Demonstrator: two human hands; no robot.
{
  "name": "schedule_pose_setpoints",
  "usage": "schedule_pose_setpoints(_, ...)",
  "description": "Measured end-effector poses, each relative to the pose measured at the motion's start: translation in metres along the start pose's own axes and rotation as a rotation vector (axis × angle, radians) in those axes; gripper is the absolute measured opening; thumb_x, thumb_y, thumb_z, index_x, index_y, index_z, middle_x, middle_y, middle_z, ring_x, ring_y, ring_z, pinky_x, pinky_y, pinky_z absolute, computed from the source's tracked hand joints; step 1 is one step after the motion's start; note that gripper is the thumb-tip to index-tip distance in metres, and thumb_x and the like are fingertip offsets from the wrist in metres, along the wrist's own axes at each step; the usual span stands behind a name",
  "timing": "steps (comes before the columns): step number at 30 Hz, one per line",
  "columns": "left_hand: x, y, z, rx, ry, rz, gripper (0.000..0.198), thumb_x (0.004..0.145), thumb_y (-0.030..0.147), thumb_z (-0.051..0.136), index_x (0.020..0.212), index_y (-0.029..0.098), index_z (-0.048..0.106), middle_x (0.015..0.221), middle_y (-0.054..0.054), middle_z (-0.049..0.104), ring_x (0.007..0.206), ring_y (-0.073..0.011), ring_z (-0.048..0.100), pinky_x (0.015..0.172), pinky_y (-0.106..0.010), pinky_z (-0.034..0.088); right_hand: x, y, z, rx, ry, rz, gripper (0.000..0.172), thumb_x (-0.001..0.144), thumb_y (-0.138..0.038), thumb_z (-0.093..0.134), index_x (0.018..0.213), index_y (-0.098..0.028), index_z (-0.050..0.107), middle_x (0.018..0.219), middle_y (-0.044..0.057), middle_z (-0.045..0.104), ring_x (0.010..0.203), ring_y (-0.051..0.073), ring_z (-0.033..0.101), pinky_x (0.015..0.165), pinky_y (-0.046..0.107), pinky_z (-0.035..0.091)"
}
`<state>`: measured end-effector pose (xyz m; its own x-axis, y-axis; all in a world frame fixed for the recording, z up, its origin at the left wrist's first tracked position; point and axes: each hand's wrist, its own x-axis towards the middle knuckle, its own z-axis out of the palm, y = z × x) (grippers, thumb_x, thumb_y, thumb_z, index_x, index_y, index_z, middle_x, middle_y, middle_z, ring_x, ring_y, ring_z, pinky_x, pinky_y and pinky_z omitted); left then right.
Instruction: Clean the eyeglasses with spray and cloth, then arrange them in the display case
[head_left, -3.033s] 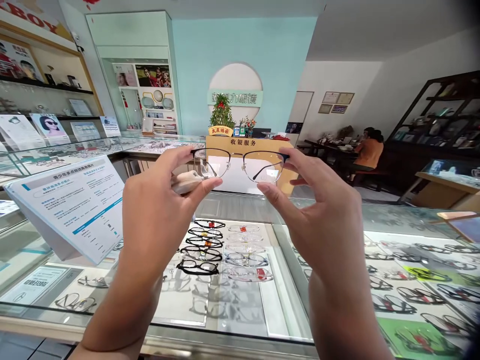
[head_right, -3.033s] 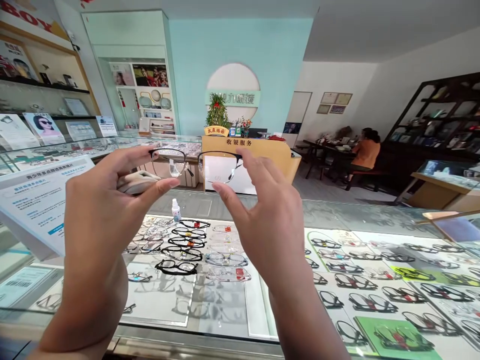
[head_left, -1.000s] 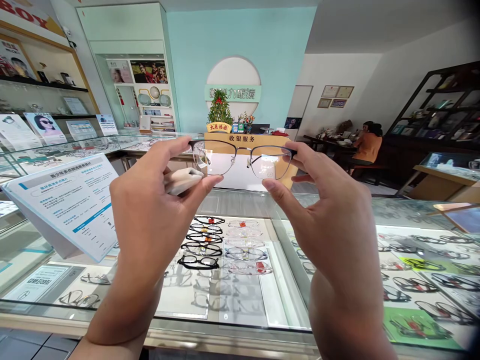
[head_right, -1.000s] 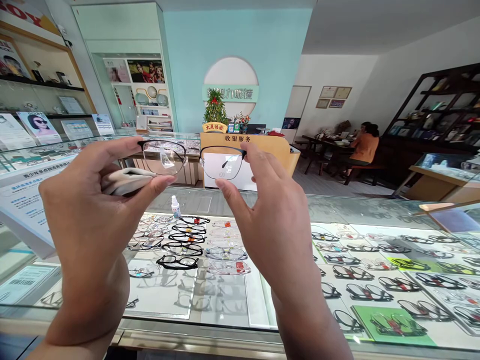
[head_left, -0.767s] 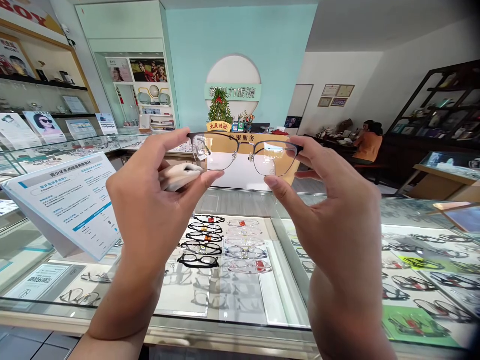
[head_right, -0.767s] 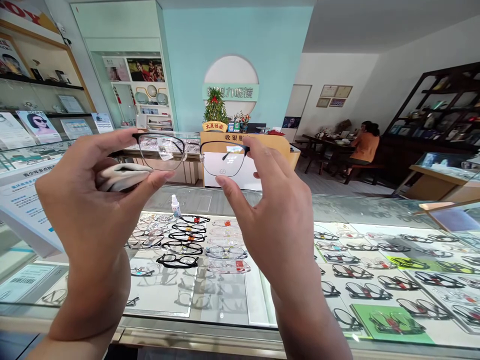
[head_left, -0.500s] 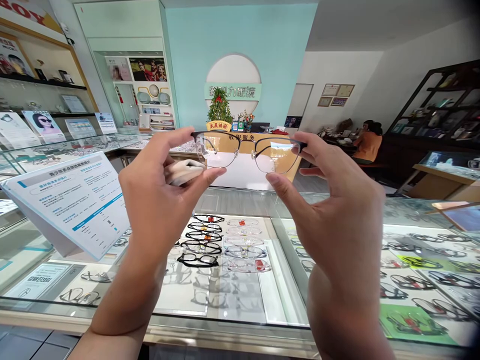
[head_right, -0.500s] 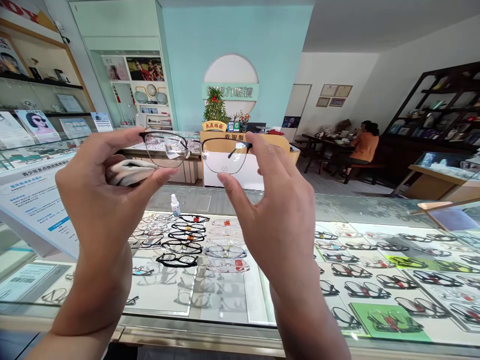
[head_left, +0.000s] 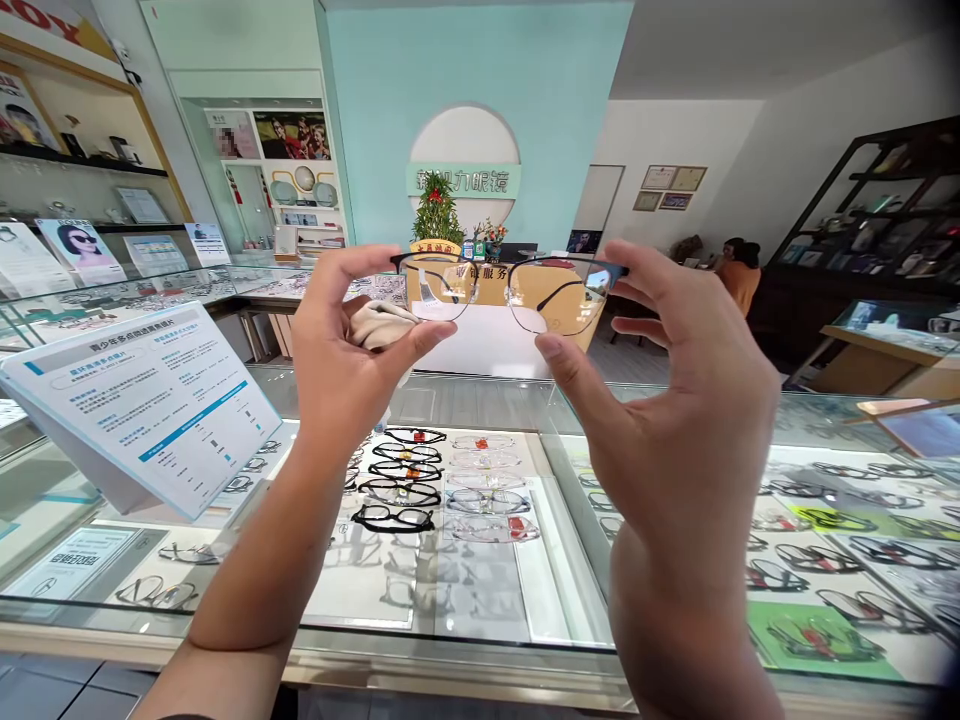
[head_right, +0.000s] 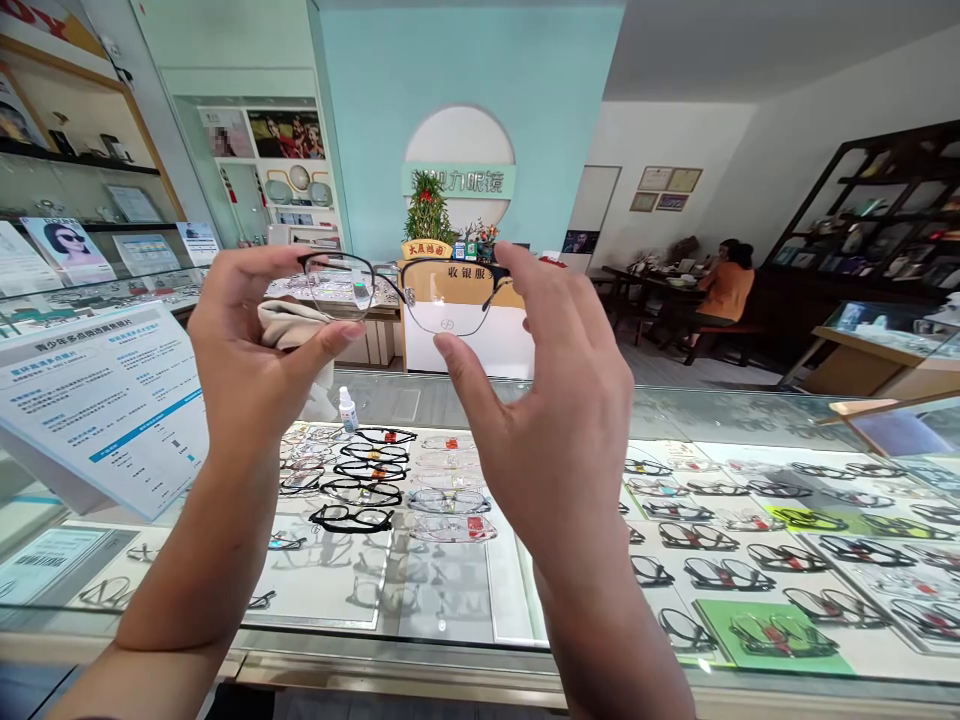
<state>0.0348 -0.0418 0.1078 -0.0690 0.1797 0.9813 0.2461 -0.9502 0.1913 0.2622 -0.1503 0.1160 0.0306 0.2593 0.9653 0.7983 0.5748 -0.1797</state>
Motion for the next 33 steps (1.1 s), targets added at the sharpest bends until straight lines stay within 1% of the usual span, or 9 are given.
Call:
schedule_pose_setpoints(4, 0.001, -0.006, 0.002, -0.021, -0.001, 0.025, 0.068, 0.079, 0.065, 0.097, 0.133, 0.033, 0.072, 0.133, -0.006, 0.075, 0.136, -0.0362, 0.070, 0.113, -0.057, 0.065, 0.000, -0.001, 0.001, 0.012, 0.019, -0.018, 0.049, 0.103, -0.033, 0.076, 0.151, -0.034, 0.068, 0.145, 0.012, 0.073, 0.135, 0.039, 0.069, 0.106, 0.064, 0.065)
schedule_pose_setpoints(7, 0.001, -0.008, 0.002, -0.036, -0.026, 0.016, 0.071, 0.078, 0.064, 0.098, 0.138, 0.036, 0.070, 0.140, -0.005, 0.074, 0.141, -0.0371, 0.068, 0.116, -0.058, 0.063, 0.000, -0.002, 0.002, 0.009, 0.029, -0.021, 0.046, 0.104, -0.033, 0.075, 0.149, -0.034, 0.069, 0.143, 0.012, 0.073, 0.134, 0.040, 0.069, 0.107, 0.065, 0.065)
schedule_pose_setpoints(10, -0.001, -0.008, 0.004, -0.054, -0.048, -0.016, 0.073, 0.078, 0.061, 0.099, 0.141, 0.041, 0.069, 0.144, -0.004, 0.073, 0.142, -0.0381, 0.069, 0.115, -0.060, 0.064, 0.001, -0.003, 0.002, 0.009, 0.034, -0.027, 0.045, 0.104, -0.035, 0.074, 0.149, -0.034, 0.069, 0.143, 0.012, 0.073, 0.135, 0.040, 0.068, 0.110, 0.068, 0.063)
schedule_pose_setpoints(13, -0.002, -0.006, 0.005, -0.070, -0.034, -0.029, 0.075, 0.079, 0.063, 0.098, 0.144, 0.040, 0.069, 0.145, -0.005, 0.073, 0.144, -0.0388, 0.069, 0.111, -0.060, 0.066, 0.001, -0.003, 0.002, 0.020, 0.029, -0.026, 0.047, 0.105, -0.037, 0.073, 0.152, -0.036, 0.067, 0.144, 0.012, 0.072, 0.139, 0.041, 0.067, 0.112, 0.070, 0.062)
schedule_pose_setpoints(17, -0.003, -0.002, 0.005, -0.071, -0.039, -0.038, 0.068, 0.085, 0.060, 0.094, 0.144, 0.041, 0.068, 0.148, -0.005, 0.071, 0.146, -0.0378, 0.067, 0.116, -0.061, 0.064, 0.000, 0.000, 0.003, 0.013, 0.029, -0.030, 0.050, 0.105, -0.039, 0.073, 0.155, -0.037, 0.066, 0.146, 0.012, 0.072, 0.139, 0.041, 0.067, 0.108, 0.068, 0.065)
schedule_pose_setpoints(24, -0.003, -0.003, 0.009, -0.108, 0.000, 0.009, 0.072, 0.082, 0.062, 0.096, 0.144, 0.038, 0.067, 0.147, -0.007, 0.067, 0.148, -0.0381, 0.062, 0.115, -0.059, 0.065, -0.001, 0.011, 0.006, 0.009, 0.006, -0.024, 0.056, 0.104, -0.041, 0.074, 0.159, -0.039, 0.063, 0.150, 0.011, 0.072, 0.140, 0.041, 0.069, 0.103, 0.065, 0.069)
schedule_pose_setpoints(27, -0.002, -0.004, 0.011, -0.104, 0.020, 0.031, 0.073, 0.079, 0.063, 0.097, 0.142, 0.038, 0.068, 0.142, -0.006, 0.067, 0.145, -0.0372, 0.064, 0.116, -0.058, 0.064, -0.001, 0.013, 0.005, 0.002, -0.002, -0.024, 0.055, 0.105, -0.043, 0.073, 0.159, -0.040, 0.063, 0.150, 0.010, 0.072, 0.140, 0.041, 0.068, 0.104, 0.066, 0.068)
schedule_pose_setpoints(30, 0.000, -0.005, 0.012, -0.062, 0.054, 0.109, 0.077, 0.075, 0.064, 0.100, 0.140, 0.036, 0.071, 0.134, -0.006, 0.069, 0.133, -0.0346, 0.069, 0.119, -0.061, 0.061, 0.000, 0.013, 0.005, -0.004, -0.006, -0.025, 0.054, 0.106, -0.047, 0.071, 0.159, -0.041, 0.062, 0.149, 0.010, 0.073, 0.140, 0.041, 0.068, 0.105, 0.068, 0.067)
schedule_pose_setpoints(33, 0.001, -0.003, 0.013, -0.050, 0.064, 0.107, 0.075, 0.075, 0.067, 0.099, 0.138, 0.037, 0.072, 0.131, -0.005, 0.068, 0.130, -0.0328, 0.070, 0.120, -0.061, 0.061, 0.000, 0.012, 0.005, -0.022, -0.007, -0.023, 0.053, 0.106, -0.048, 0.071, 0.158, -0.041, 0.063, 0.148, 0.009, 0.073, 0.139, 0.040, 0.070, 0.106, 0.068, 0.066)
